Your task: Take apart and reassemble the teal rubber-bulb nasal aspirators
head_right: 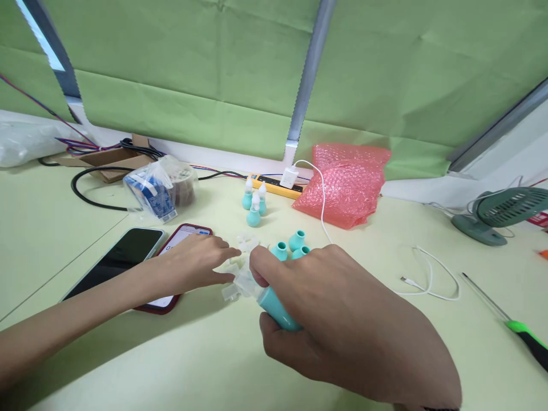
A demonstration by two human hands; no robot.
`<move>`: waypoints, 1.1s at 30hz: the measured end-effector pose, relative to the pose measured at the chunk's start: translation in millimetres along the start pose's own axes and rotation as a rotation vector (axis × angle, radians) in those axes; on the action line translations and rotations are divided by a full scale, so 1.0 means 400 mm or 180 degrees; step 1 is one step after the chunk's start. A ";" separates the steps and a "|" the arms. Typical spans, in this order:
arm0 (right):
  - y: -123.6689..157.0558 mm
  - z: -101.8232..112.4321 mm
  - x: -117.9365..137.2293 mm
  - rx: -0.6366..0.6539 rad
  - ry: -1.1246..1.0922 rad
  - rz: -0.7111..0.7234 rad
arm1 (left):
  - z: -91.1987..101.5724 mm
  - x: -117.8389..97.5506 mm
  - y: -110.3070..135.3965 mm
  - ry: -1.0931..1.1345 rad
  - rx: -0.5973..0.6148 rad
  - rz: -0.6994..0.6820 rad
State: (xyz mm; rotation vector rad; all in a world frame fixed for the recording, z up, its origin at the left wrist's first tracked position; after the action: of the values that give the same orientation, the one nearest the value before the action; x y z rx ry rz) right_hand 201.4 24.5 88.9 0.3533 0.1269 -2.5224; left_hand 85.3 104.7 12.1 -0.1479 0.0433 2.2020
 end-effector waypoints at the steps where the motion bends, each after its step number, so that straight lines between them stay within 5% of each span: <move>1: -0.002 -0.003 -0.001 0.0017 0.0018 -0.0014 | 0.010 -0.001 -0.004 -0.0009 -0.0123 0.0092; 4: -0.013 -0.016 -0.001 0.0096 0.0024 -0.0029 | 0.054 -0.016 0.003 0.0357 -0.0667 0.0239; 8: -0.030 -0.034 0.005 0.0028 -0.0115 -0.0101 | 0.095 -0.073 0.035 0.1641 -0.0892 -0.0328; 11: -0.040 -0.043 0.019 -0.0045 -0.0216 -0.0149 | 0.083 -0.110 0.049 0.1638 -0.0734 -0.0537; 14: -0.040 -0.040 0.040 -0.0190 -0.0319 -0.0129 | 0.070 -0.123 0.055 0.1355 -0.1077 -0.0645; 18: -0.028 -0.021 0.062 -0.0177 -0.0735 0.0083 | 0.076 -0.133 0.068 0.1732 -0.1424 -0.1319; 21: -0.024 -0.011 0.065 -0.0053 -0.0990 0.0293 | 0.072 -0.127 0.065 0.2480 -0.1083 -0.1332; 25: -0.033 -0.015 0.049 0.0060 -0.1068 0.0426 | 0.044 -0.104 0.046 0.3504 -0.0513 -0.0609; 29: -0.027 -0.011 0.047 0.0171 -0.1447 0.1033 | 0.032 -0.085 0.037 0.4915 -0.0153 -0.0167; 33: -0.014 0.008 -0.011 -0.0275 -0.1106 0.0529 | 0.052 -0.076 0.035 0.4349 -0.0218 -0.0093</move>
State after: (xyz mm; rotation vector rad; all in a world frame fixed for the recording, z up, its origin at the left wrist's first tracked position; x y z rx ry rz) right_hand 201.2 31.0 93.2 -0.1073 0.0664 -2.3635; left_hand 89.9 73.9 36.0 -1.6150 0.6969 1.6777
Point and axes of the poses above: each hand's wrist, its own y-axis away from the middle knuckle, its own z-axis out of the back of the hand, x = y × z, the point moved 5 cm from there along -y, towards the middle knuckle, and after that the axes turned 10 degrees about y, right-handed, at the moved point
